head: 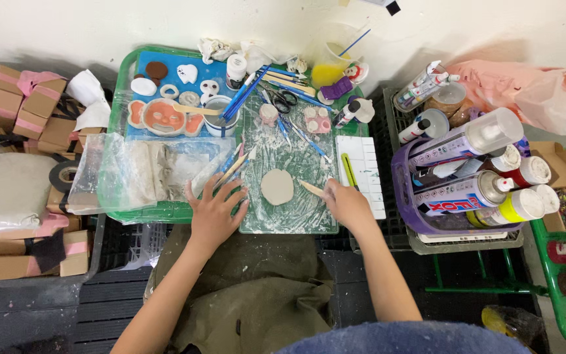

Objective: The person forms a flat circle of clay by hand on a plastic-covered work surface. They then use a thin wooden tool to trim and refine the edges of the clay disk.

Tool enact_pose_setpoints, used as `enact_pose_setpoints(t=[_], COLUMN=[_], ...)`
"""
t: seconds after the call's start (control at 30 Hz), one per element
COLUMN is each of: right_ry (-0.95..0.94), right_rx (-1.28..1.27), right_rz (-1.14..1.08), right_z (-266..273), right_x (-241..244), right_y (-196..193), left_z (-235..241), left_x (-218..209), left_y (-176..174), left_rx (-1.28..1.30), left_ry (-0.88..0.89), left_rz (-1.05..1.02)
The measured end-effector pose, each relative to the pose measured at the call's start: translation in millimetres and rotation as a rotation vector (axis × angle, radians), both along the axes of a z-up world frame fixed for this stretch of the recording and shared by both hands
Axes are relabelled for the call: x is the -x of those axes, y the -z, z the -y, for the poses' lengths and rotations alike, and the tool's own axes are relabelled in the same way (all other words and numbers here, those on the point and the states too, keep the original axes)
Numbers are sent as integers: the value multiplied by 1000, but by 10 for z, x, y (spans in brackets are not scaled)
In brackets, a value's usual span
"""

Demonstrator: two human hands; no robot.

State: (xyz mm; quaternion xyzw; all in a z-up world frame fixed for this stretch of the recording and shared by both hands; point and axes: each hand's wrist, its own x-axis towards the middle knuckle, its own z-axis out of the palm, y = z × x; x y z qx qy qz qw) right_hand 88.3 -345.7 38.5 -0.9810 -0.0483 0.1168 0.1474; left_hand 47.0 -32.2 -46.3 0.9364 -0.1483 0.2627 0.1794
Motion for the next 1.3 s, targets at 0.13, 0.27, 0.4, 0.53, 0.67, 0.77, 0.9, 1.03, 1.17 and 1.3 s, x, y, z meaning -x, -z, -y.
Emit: enact_pose_setpoints(t=[0.13,0.27,0.4,0.53,0.67,0.77,0.9,1.03,1.17,1.3], right_ry=[85,-178,-311,-302,-355,-441,-446,-488,-574,-622], right_rx=[155,104,96,100,22,24,81,57,29,-50], right_rz=[93,413,370,614,521,547,570,559,646,661], right_z=[-251,-346,-181,-239,-454,-478,-456,-468,-595,-573], right_x=[-152,-299,-405,-489,-405,-354,-649,-793,-672,-622], right_y=[149,314,328,285,246,205,196,333,384,318], left_z=[193,395,424,444,430,436,424,420,426,416], left_x=[-20,-101,-185,-206,-229,-196,-203,-211,-212,-197], left_y=[-90,-154,-127,-125,-138,-120,-171,-204,-200,-207], left_rx=[-44,-24,40,64,113,132,159,154,169,186], left_ry=[-11,-30,-58,-48,-12,-12,-21,-26,-35,-45], left_rz=[33,-62,-148,-131,-115,-140,-184,-206,-211,-213])
